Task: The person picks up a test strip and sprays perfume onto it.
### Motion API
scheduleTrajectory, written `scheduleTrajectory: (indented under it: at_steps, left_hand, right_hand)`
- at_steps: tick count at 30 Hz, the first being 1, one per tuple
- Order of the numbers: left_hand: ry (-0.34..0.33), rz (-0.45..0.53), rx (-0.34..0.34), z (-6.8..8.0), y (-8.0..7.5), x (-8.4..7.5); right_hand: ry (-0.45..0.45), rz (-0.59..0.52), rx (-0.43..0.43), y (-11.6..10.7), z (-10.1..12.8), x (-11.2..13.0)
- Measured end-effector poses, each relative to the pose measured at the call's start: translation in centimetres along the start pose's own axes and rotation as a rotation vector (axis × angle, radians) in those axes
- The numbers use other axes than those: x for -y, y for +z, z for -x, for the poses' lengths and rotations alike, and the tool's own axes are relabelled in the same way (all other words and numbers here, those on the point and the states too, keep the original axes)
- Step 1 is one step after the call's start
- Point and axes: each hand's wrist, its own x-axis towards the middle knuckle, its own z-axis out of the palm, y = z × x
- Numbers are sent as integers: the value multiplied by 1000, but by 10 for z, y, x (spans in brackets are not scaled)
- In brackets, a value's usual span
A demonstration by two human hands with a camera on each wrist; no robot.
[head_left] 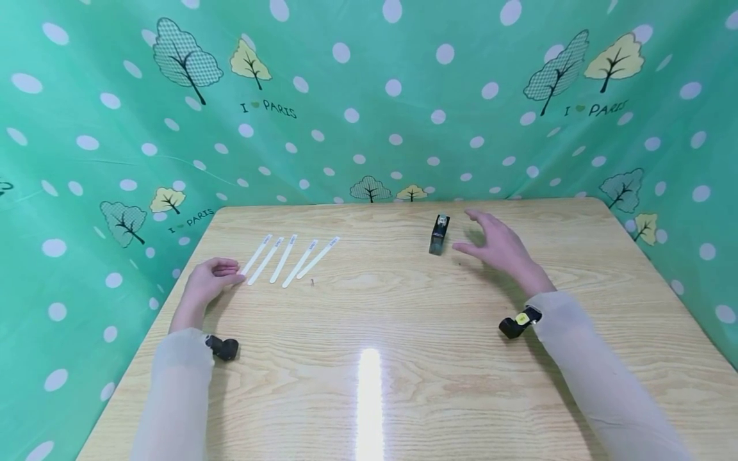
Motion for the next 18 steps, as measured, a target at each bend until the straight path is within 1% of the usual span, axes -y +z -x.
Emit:
scheduleTrajectory:
  at_steps: [8,13,18]
  left_hand:
    - [10,-39,-16,-1,0,0]
    - [16,-48,-32,-2,1,1]
    - [18,-45,-49,1,2,1]
  right_hand:
    - [-1,1,-5,3,0,-1]
    - [-5,10,-7,4,0,-1]
    - [-4,-2,0,4,2,0]
